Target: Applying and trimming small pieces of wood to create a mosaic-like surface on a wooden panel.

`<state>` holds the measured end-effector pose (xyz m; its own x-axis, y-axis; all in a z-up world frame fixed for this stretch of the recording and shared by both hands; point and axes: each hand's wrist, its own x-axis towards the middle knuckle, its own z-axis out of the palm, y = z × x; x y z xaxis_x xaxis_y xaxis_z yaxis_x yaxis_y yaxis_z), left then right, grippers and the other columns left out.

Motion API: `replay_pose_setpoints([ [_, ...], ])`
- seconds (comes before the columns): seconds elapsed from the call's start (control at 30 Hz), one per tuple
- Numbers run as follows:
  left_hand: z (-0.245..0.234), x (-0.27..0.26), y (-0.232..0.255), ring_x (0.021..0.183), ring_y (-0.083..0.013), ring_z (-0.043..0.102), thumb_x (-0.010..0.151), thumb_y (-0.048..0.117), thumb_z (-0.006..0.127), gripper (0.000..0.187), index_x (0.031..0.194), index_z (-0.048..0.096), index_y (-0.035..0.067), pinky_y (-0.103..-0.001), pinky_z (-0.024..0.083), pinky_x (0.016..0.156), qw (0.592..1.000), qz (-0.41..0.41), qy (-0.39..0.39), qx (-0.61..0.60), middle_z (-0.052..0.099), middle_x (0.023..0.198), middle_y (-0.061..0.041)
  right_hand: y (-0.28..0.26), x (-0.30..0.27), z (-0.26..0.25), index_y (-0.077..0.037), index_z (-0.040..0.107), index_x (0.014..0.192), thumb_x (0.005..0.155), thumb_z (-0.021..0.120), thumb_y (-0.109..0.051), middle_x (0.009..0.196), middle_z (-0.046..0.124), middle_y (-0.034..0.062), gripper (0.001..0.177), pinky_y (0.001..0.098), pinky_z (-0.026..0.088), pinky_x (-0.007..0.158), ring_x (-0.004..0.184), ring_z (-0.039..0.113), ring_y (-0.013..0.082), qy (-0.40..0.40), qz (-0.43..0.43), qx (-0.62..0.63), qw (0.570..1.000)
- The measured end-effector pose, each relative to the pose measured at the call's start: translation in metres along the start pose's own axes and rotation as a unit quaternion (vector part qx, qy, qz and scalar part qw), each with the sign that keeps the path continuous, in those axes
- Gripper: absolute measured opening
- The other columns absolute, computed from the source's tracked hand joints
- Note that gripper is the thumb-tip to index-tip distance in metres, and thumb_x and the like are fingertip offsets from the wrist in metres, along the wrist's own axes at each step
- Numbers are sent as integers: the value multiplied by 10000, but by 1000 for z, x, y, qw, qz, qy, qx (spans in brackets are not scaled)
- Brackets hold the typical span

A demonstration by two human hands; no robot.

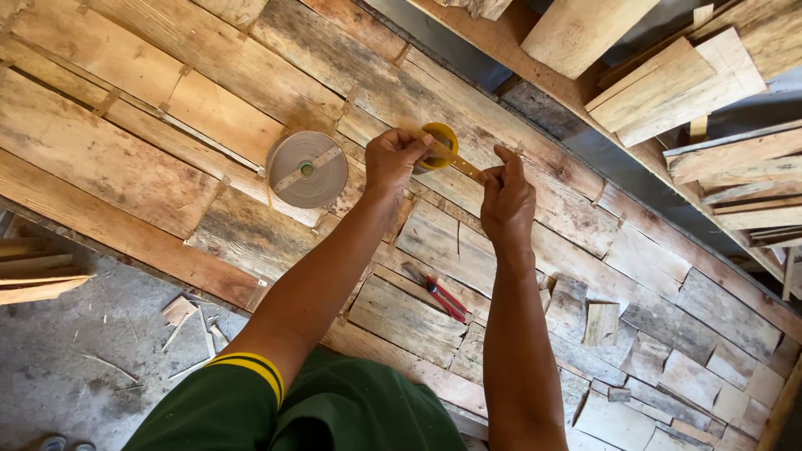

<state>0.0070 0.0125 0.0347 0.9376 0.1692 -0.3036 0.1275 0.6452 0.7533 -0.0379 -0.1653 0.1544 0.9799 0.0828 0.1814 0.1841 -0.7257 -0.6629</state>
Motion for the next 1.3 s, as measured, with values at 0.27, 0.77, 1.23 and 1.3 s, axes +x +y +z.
replay_pose_setpoints([
  [0.27, 5, 10, -22, 584, -101, 577, 842, 204, 866, 274, 735, 697, 16, -286, 496, 522, 974, -7, 159, 163, 671, 670, -34, 1, 9, 27, -119, 502, 1474, 922, 761, -279, 1499, 449, 215, 630, 571, 358, 1100, 1374, 409, 371, -22, -6, -286, 958],
  [0.77, -3, 10, -32, 578, -125, 571, 838, 207, 873, 310, 750, 682, -19, -289, 459, 499, 957, 4, 215, 195, 684, 681, -52, -4, -5, 96, -324, 330, 1615, 782, 865, -388, 1706, 40, 192, 991, 663, 0, 1232, 1577, 35, 430, -73, -32, -290, 954],
  [1.23, -18, -23, 104, 620, -118, 678, 762, 162, 885, 209, 737, 690, 91, -236, 547, 509, 959, 45, 258, 106, 751, 757, -75, -4, -8, 100, -317, 274, 1637, 822, 828, -393, 1711, -21, 180, 988, 676, -30, 1229, 1579, -15, 427, -78, -4, -320, 944],
  [1.3, -23, -30, 129, 576, -105, 623, 757, 166, 902, 246, 731, 666, 98, -237, 488, 463, 958, 44, 270, 92, 739, 744, -64, -3, -9, 101, -319, 264, 1638, 826, 824, -396, 1711, -27, 180, 990, 679, -32, 1227, 1578, -18, 428, -78, -3, -323, 943],
])
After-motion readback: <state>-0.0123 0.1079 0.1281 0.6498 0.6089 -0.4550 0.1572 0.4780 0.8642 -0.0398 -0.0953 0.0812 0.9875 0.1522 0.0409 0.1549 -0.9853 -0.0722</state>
